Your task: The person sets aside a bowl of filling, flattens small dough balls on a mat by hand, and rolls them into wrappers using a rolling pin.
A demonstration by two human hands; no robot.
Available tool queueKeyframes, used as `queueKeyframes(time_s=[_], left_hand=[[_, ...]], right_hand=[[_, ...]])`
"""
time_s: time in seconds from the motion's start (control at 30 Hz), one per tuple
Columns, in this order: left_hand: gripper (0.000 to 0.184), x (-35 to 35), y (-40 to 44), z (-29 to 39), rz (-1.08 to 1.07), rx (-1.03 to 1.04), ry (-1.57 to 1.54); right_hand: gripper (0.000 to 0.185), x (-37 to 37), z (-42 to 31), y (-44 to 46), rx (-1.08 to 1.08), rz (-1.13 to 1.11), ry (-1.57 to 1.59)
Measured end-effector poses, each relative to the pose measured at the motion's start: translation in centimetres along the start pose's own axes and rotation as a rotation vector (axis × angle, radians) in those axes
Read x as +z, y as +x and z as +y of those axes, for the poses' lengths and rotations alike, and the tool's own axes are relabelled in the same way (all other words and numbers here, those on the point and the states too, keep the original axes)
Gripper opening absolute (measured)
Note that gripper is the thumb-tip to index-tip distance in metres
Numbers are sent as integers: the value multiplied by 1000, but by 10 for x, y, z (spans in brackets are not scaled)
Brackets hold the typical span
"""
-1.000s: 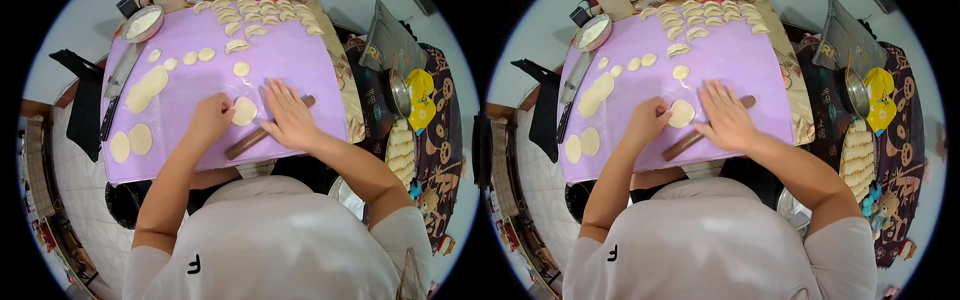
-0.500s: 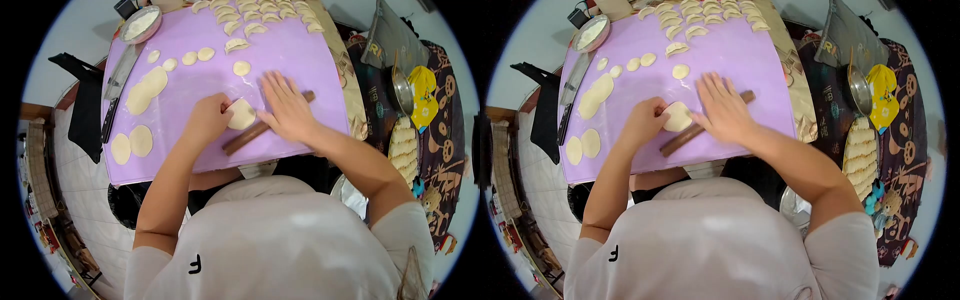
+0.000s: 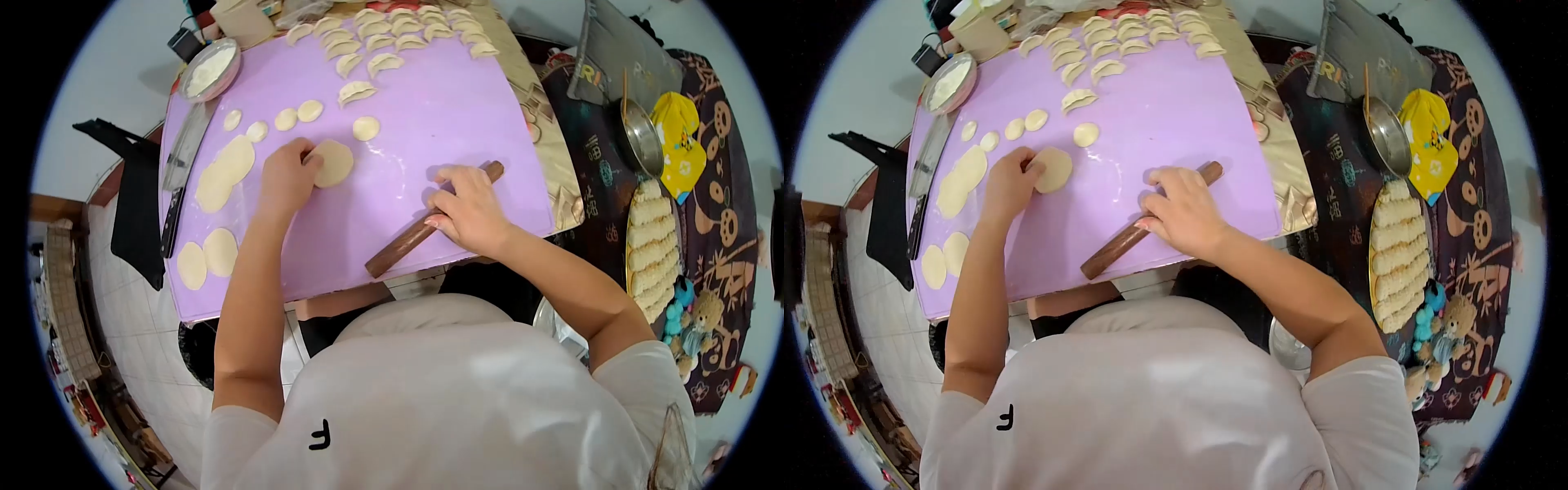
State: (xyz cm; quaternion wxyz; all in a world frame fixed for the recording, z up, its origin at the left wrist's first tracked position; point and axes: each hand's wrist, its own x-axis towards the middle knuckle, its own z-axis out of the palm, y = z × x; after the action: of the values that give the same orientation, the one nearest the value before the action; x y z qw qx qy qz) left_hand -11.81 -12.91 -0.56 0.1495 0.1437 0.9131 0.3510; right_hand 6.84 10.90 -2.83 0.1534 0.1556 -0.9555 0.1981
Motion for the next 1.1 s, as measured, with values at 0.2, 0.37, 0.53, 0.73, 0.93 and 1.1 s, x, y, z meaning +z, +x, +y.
queueKeyframes(time_s=[0.2,0.37,0.53,0.73,0.93,1.1], left_hand=[[23,58,0,42,-35,337,47],[26,52,-23,51,-250,237,15],[24,52,-11,59,-222,245,9],[22,51,-14,47,-228,170,-129],[20,42,-30,52,-160,288,35],[18,45,-8,52,-272,301,53]], right_hand=[[41,-19,20,-2,98,-28,-110],[71,7,41,65,174,-21,-214],[74,24,61,118,86,140,-171],[72,-11,26,20,129,-107,-222],[75,25,60,108,163,66,-238],[76,9,45,70,107,15,-194]])
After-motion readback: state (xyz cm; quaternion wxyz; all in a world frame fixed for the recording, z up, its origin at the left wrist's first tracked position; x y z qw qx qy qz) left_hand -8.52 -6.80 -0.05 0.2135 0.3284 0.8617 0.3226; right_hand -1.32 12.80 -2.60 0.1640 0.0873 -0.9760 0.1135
